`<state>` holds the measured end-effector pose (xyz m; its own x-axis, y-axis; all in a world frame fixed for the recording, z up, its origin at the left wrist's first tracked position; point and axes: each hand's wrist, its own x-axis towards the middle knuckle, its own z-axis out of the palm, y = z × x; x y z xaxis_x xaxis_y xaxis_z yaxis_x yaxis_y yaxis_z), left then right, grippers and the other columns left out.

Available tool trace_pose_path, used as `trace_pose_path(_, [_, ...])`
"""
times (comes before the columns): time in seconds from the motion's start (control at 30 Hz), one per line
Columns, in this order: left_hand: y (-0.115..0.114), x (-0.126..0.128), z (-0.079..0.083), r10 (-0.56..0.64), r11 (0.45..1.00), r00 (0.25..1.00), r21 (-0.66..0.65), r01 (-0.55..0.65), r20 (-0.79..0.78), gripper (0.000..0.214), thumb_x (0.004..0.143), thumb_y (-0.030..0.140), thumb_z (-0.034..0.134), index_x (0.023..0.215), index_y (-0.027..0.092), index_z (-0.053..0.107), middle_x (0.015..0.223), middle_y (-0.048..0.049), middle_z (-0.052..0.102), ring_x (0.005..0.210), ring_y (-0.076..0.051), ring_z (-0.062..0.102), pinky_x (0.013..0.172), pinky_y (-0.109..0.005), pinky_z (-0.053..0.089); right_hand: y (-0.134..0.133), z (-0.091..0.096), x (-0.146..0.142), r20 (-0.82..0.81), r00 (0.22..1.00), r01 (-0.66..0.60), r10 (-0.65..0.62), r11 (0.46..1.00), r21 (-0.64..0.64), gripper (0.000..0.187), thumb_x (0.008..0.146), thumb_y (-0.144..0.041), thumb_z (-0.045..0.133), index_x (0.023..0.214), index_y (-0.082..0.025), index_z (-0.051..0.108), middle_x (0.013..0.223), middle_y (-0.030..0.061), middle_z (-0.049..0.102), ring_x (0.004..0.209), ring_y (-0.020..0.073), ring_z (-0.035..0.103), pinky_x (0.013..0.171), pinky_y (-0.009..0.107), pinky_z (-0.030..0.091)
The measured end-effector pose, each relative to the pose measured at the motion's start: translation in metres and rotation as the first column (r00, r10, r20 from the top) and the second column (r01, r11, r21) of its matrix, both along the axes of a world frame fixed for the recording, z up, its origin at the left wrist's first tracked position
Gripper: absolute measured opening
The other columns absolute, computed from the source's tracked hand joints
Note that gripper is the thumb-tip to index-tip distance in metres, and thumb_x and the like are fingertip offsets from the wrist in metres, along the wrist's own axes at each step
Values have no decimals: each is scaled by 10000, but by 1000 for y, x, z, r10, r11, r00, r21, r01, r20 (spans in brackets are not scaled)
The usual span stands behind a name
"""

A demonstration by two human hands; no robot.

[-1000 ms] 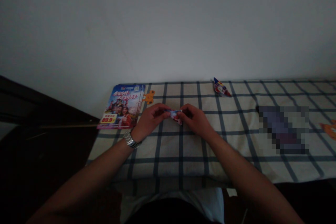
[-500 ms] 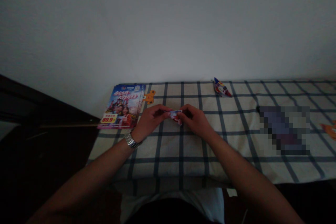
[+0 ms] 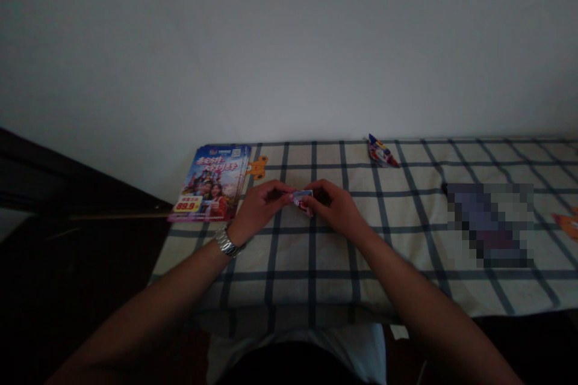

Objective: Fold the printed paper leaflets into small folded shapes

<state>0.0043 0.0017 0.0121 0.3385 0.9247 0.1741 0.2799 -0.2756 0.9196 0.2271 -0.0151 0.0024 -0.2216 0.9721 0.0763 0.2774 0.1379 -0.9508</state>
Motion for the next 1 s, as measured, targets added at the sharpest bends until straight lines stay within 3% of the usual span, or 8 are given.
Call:
trace_pose_path(0.13, [0, 1, -2, -17, 1000, 1000, -8, 17, 11, 208, 925, 389, 687, 1026, 215, 738, 963, -38, 769, 854, -186, 727, 792, -310, 578, 2, -3, 2, 69, 997, 30, -33, 999, 45, 258, 901, -453, 688, 1028, -230, 658, 845, 27, 733, 738, 194, 685, 666, 323, 545])
trace_pose_path(0.4, [1, 1, -6, 6, 999, 987, -38, 0, 162, 240, 921, 399, 692, 1029, 187, 670, 981, -54, 740, 896, -177, 720, 840, -317, 593, 3, -1, 3, 39, 996, 83, -85, 996, 38, 231, 894, -441, 696, 1000, -241, 652, 800, 8, 710, 720, 190, 673, 657, 318, 525])
trace_pose_path(1.0, [1, 3, -7, 25, 994, 986, -104, -8, 164, 217, 939, 404, 660, 976, 196, 611, 897, -31, 727, 800, -164, 719, 764, -309, 595, 2, -1, 2, 67, 997, 45, -49, 997, 65, 217, 935, -454, 643, 992, -245, 632, 805, 12, 715, 721, 193, 668, 657, 318, 515])
